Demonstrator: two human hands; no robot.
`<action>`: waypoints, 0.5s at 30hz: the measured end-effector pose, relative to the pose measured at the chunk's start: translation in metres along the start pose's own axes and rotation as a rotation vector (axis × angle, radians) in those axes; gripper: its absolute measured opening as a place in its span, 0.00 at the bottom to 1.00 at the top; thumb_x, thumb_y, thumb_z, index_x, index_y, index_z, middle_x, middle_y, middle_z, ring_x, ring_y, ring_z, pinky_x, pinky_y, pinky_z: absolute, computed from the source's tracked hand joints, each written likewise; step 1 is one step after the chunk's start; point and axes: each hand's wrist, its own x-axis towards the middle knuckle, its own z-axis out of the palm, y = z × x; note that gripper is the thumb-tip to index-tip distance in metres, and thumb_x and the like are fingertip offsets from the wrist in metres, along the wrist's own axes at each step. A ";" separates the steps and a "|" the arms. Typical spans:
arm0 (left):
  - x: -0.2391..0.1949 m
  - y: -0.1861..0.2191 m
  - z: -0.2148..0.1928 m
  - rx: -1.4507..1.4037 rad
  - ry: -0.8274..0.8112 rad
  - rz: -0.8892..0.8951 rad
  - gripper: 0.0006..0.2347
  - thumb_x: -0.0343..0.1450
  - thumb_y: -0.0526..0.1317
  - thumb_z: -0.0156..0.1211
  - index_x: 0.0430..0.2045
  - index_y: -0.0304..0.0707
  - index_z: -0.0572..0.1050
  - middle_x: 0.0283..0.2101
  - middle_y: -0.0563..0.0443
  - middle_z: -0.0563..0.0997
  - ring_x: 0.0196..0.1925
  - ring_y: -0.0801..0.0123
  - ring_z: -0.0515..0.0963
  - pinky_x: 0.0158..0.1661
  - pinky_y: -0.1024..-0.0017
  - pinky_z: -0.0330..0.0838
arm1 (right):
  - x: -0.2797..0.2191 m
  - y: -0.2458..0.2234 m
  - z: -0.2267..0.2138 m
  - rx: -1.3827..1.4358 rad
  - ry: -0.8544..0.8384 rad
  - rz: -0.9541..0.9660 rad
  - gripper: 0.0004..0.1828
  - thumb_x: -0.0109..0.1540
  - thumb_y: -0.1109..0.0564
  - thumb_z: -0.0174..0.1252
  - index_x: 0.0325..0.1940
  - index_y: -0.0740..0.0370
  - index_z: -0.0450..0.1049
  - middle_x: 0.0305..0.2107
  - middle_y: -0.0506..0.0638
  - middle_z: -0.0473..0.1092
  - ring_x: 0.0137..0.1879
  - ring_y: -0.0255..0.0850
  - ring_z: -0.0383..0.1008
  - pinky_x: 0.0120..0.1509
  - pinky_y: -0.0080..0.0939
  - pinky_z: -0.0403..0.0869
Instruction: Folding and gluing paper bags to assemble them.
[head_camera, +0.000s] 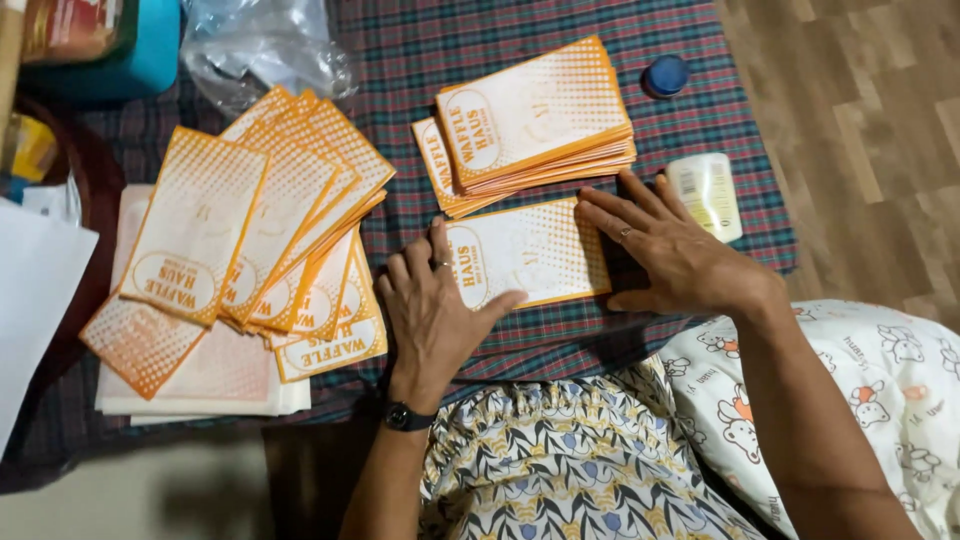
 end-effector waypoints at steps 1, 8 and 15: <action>0.002 0.000 -0.002 -0.002 0.003 0.009 0.49 0.61 0.81 0.53 0.62 0.33 0.64 0.46 0.41 0.70 0.42 0.50 0.70 0.40 0.52 0.68 | -0.003 0.003 -0.001 -0.001 0.006 0.008 0.66 0.51 0.37 0.73 0.82 0.54 0.39 0.79 0.54 0.37 0.82 0.62 0.25 0.79 0.71 0.32; 0.000 -0.001 -0.003 0.044 -0.035 0.010 0.58 0.54 0.85 0.54 0.67 0.31 0.62 0.46 0.43 0.71 0.42 0.52 0.70 0.42 0.54 0.67 | -0.014 0.005 0.005 0.077 0.123 -0.081 0.70 0.47 0.41 0.76 0.82 0.55 0.40 0.78 0.63 0.40 0.83 0.62 0.35 0.81 0.70 0.33; -0.015 0.010 -0.007 -0.190 0.307 0.148 0.50 0.62 0.79 0.47 0.67 0.33 0.62 0.67 0.35 0.70 0.67 0.46 0.71 0.62 0.50 0.66 | -0.016 -0.020 0.020 0.296 0.422 -0.123 0.39 0.61 0.52 0.66 0.75 0.54 0.60 0.72 0.63 0.57 0.82 0.62 0.48 0.82 0.69 0.52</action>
